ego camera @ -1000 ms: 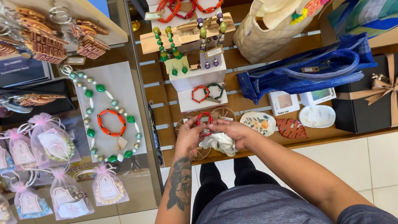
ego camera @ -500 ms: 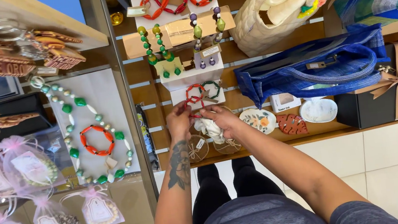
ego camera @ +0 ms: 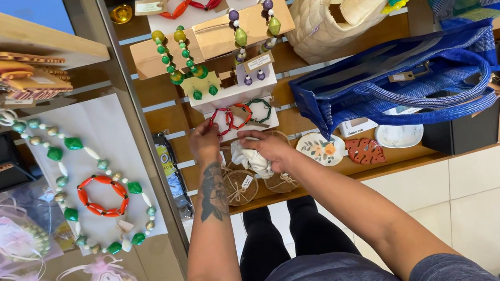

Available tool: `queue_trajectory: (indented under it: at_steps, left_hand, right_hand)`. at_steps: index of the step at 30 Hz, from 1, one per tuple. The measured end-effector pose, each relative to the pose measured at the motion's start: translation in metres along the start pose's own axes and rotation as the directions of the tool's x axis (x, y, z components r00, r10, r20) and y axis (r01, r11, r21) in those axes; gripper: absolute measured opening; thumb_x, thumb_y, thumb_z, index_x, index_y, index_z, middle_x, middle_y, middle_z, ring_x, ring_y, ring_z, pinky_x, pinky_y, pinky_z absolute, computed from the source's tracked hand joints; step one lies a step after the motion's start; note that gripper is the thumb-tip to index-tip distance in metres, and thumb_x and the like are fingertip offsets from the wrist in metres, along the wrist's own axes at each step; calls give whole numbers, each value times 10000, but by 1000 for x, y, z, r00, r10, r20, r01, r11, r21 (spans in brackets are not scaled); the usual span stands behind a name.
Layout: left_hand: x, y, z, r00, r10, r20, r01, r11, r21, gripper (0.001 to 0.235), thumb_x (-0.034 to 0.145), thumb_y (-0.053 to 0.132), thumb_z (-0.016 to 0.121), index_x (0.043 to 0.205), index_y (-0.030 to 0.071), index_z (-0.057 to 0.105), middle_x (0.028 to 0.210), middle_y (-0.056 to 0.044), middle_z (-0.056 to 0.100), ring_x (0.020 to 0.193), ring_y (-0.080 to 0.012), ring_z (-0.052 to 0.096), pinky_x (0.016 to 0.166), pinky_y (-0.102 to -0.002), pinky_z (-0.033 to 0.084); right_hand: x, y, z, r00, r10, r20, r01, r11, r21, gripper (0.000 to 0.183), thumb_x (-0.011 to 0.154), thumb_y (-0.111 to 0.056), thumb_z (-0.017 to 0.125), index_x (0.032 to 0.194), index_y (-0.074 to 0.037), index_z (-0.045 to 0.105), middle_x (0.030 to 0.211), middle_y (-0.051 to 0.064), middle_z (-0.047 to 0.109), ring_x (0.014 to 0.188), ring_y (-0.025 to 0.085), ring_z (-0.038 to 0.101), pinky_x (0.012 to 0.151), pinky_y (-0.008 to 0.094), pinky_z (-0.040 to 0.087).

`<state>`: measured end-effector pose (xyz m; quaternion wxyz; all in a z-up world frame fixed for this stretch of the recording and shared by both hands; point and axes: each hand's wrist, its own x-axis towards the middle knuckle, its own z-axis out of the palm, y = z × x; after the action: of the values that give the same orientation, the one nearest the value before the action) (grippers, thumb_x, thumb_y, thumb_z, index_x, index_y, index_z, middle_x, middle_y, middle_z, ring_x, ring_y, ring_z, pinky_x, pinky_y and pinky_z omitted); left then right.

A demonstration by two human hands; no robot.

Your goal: Wiping jewelry items with a cloth and arranging them on a display stand in a retail setting.

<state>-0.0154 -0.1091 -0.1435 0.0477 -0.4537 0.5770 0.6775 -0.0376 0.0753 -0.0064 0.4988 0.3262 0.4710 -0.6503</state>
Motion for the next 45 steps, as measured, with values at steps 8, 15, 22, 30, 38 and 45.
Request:
queue_trajectory:
  at_steps: [8, 15, 22, 30, 38, 45]
  left_hand:
    - [-11, 20, 4, 957, 263, -123, -158, 827, 540, 259, 867, 178, 795, 1112, 95, 798, 1008, -113, 793, 906, -224, 749, 831, -338, 564]
    - [-20, 32, 7, 947, 279, -156, -152, 823, 548, 364, 854, 156, 780, 1213, 103, 756, 1131, -146, 756, 1030, -277, 728, 920, -368, 549]
    - [-26, 18, 4, 890, 431, -146, -249, 729, 638, 408, 844, 143, 794, 1233, 58, 704, 1181, -207, 699, 1114, -383, 651, 948, -441, 517]
    - [-130, 74, 21, 849, 527, -31, -410, 696, 589, 503, 866, 169, 766, 1327, 22, 627, 1217, -267, 662, 1120, -405, 623, 961, -468, 496]
    - [-240, 122, 31, 831, 518, 203, -554, 737, 388, 285, 949, 121, 642, 1203, 9, 703, 1254, -193, 700, 1140, -360, 680, 982, -421, 536]
    - [-306, 237, -33, 623, 773, 122, -734, 523, 434, 206, 958, 131, 648, 1126, 30, 712, 1173, -147, 716, 1108, -354, 678, 977, -428, 531]
  right_hand:
    - [-2, 30, -25, 997, 58, 51, -62, 996, 64, 384, 950, -177, 691, 1332, -151, 665, 1125, 67, 755, 926, 157, 733, 736, 305, 603]
    - [-25, 19, -22, 997, 64, 37, -66, 996, 57, 386, 943, -201, 696, 1326, -162, 662, 1118, 73, 754, 933, 157, 736, 737, 312, 615]
    - [-38, 12, -26, 998, 31, 46, -36, 993, 109, 399, 948, -198, 703, 1341, -149, 650, 1135, 80, 752, 948, 175, 737, 734, 336, 623]
    - [-59, 14, -26, 996, -86, -1, 85, 977, 195, 435, 920, -116, 663, 1345, -180, 594, 1139, 119, 729, 935, 254, 739, 733, 418, 616]
    - [-59, 12, -31, 947, -211, 242, 88, 896, 435, 294, 994, -190, 646, 1255, -55, 640, 1099, 102, 731, 952, 238, 727, 842, 404, 612]
    - [-132, -36, 12, 917, -236, 322, 96, 913, 396, 377, 966, -201, 645, 1323, -80, 631, 1200, 111, 728, 1030, 272, 721, 915, 448, 580]
